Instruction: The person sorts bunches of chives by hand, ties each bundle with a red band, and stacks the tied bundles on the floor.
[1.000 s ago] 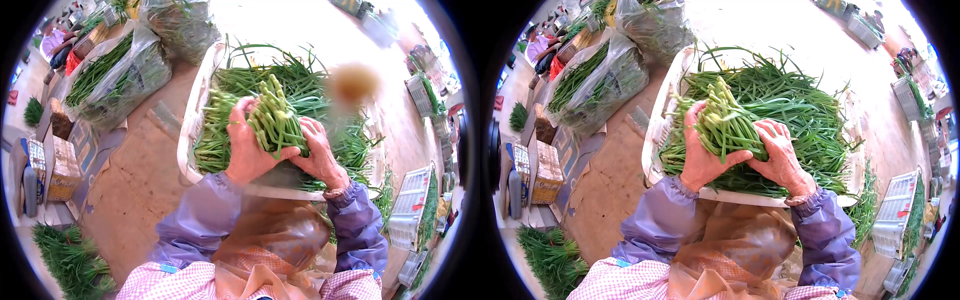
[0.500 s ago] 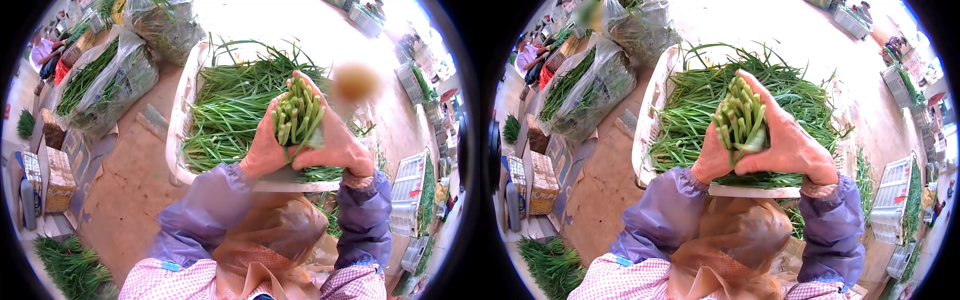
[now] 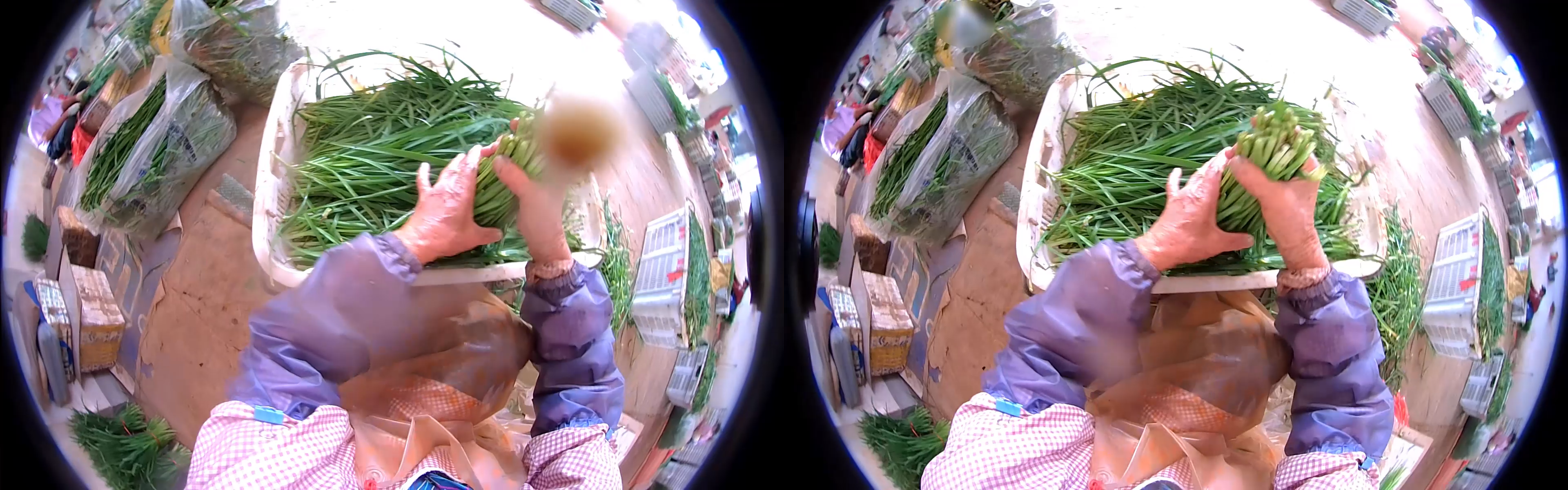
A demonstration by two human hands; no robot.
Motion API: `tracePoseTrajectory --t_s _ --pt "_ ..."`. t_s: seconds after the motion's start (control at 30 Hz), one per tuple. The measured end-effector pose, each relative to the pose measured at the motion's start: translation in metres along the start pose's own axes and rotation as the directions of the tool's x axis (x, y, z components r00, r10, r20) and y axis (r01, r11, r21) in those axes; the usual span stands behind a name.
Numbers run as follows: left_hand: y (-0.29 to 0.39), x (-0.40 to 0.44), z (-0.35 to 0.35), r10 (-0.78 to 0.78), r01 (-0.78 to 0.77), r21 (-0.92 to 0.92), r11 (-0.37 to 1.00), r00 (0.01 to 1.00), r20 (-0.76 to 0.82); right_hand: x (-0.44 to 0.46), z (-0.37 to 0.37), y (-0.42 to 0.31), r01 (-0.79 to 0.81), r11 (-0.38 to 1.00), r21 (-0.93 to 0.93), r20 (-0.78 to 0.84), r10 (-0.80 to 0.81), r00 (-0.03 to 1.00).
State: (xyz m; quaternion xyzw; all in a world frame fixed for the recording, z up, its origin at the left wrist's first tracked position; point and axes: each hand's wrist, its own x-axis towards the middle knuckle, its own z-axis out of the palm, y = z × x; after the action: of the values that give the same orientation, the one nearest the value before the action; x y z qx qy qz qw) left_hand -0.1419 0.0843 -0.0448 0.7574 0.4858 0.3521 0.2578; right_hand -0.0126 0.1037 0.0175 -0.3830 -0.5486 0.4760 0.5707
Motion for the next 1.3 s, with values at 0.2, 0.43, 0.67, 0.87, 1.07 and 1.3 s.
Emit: tracePoseTrajectory --t_s 0.2,0.43,0.67,0.87,1.07,1.3 --pt "-0.042 -0.021 -0.038 -0.103 -0.031 0.272 0.962 0.880 0.464 -0.005 -0.115 -0.063 0.191 0.981 -0.044 -0.411 -0.192 0.891" --pt "-0.066 -0.020 -0.070 -0.367 0.016 0.550 0.835 0.760 0.536 -0.078 -0.264 -0.164 0.371 0.883 -0.287 -0.624 -0.466 0.627" --pt "0.113 0.034 -0.132 0.459 -0.388 -0.262 0.884 0.827 0.325 -0.117 -0.189 -0.191 0.568 0.815 -0.114 -0.576 -0.520 0.631" --pt "0.257 0.029 -0.093 0.602 -0.453 -0.400 0.797 0.547 0.581 -0.154 -0.114 -0.183 0.556 0.763 0.329 -0.453 -0.389 0.802" --pt "0.145 -0.093 0.027 0.361 0.577 -0.625 0.526 0.513 0.779 -0.228 -0.148 -0.109 0.324 0.469 0.822 -0.397 0.064 0.915" --pt "0.188 -0.163 0.014 0.013 0.873 -0.356 0.335 0.373 0.928 -0.276 -0.175 -0.037 0.140 0.528 0.837 -0.323 0.272 0.907"
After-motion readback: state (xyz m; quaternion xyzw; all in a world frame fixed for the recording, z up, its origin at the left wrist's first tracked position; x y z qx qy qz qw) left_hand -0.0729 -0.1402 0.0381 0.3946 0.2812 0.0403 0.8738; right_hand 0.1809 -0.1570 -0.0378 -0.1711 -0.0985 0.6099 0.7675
